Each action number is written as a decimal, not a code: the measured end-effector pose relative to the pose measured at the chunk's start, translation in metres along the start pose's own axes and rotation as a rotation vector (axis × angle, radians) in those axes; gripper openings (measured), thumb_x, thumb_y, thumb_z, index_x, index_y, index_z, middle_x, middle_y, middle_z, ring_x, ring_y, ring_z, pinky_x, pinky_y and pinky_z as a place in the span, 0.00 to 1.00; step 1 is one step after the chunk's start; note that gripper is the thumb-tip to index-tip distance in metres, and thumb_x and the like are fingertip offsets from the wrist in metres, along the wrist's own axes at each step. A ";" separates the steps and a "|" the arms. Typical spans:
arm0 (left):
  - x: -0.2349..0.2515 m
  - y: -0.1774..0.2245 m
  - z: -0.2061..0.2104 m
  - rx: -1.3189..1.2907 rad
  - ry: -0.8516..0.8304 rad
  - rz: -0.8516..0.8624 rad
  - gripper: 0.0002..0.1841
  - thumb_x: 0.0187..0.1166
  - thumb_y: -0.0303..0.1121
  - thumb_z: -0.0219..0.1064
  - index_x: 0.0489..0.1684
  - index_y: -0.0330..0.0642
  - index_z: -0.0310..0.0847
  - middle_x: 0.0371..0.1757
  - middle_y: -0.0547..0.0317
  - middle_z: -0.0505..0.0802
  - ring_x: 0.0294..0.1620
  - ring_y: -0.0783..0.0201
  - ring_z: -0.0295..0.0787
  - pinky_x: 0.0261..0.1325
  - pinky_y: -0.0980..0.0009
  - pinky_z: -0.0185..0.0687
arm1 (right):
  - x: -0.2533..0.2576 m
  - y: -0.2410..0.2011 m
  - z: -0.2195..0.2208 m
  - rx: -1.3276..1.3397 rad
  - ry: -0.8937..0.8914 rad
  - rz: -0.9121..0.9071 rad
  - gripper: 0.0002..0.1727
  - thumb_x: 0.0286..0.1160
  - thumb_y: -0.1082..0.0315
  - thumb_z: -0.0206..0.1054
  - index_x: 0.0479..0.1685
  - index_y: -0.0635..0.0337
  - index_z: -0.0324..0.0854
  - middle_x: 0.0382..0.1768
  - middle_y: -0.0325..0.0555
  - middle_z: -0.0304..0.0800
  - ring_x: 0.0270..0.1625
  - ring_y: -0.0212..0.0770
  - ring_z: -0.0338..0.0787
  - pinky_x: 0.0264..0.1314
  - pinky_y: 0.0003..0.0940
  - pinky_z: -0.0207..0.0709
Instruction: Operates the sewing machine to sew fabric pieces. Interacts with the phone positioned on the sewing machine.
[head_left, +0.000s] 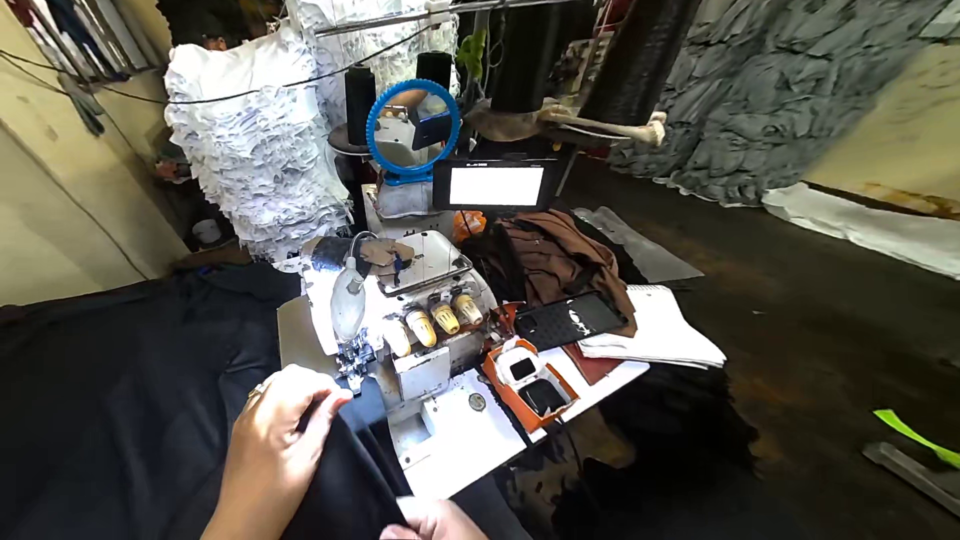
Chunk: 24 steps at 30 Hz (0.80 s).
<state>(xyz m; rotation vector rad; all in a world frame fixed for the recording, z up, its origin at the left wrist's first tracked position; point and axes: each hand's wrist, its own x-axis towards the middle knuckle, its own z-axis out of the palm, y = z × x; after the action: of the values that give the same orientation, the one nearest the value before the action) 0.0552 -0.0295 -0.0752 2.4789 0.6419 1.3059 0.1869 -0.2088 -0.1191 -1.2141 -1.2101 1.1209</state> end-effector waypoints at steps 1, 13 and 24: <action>-0.002 -0.006 0.011 0.012 0.002 -0.029 0.15 0.82 0.47 0.64 0.33 0.49 0.90 0.37 0.66 0.93 0.46 0.75 0.88 0.55 0.77 0.81 | 0.003 0.008 -0.001 -0.171 0.115 -0.017 0.15 0.86 0.65 0.61 0.37 0.68 0.86 0.31 0.44 0.87 0.37 0.31 0.86 0.44 0.32 0.79; -0.034 -0.021 0.014 -0.091 -0.248 -0.190 0.17 0.82 0.52 0.65 0.46 0.51 0.92 0.46 0.71 0.94 0.53 0.76 0.87 0.63 0.71 0.82 | -0.004 0.045 -0.007 -0.018 0.123 0.105 0.09 0.74 0.66 0.73 0.42 0.65 0.87 0.37 0.40 0.92 0.42 0.24 0.89 0.51 0.26 0.83; -0.025 -0.016 0.015 -0.141 -0.249 -0.201 0.11 0.79 0.43 0.67 0.35 0.47 0.89 0.42 0.64 0.92 0.52 0.70 0.87 0.62 0.66 0.80 | -0.002 0.023 -0.020 -0.358 0.097 -0.021 0.19 0.77 0.60 0.72 0.47 0.73 0.87 0.47 0.63 0.91 0.55 0.57 0.91 0.63 0.54 0.81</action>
<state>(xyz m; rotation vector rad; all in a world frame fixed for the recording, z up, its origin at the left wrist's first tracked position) 0.0511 -0.0281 -0.1084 2.3413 0.6911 0.9186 0.2078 -0.2112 -0.1413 -1.5027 -1.3832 0.8401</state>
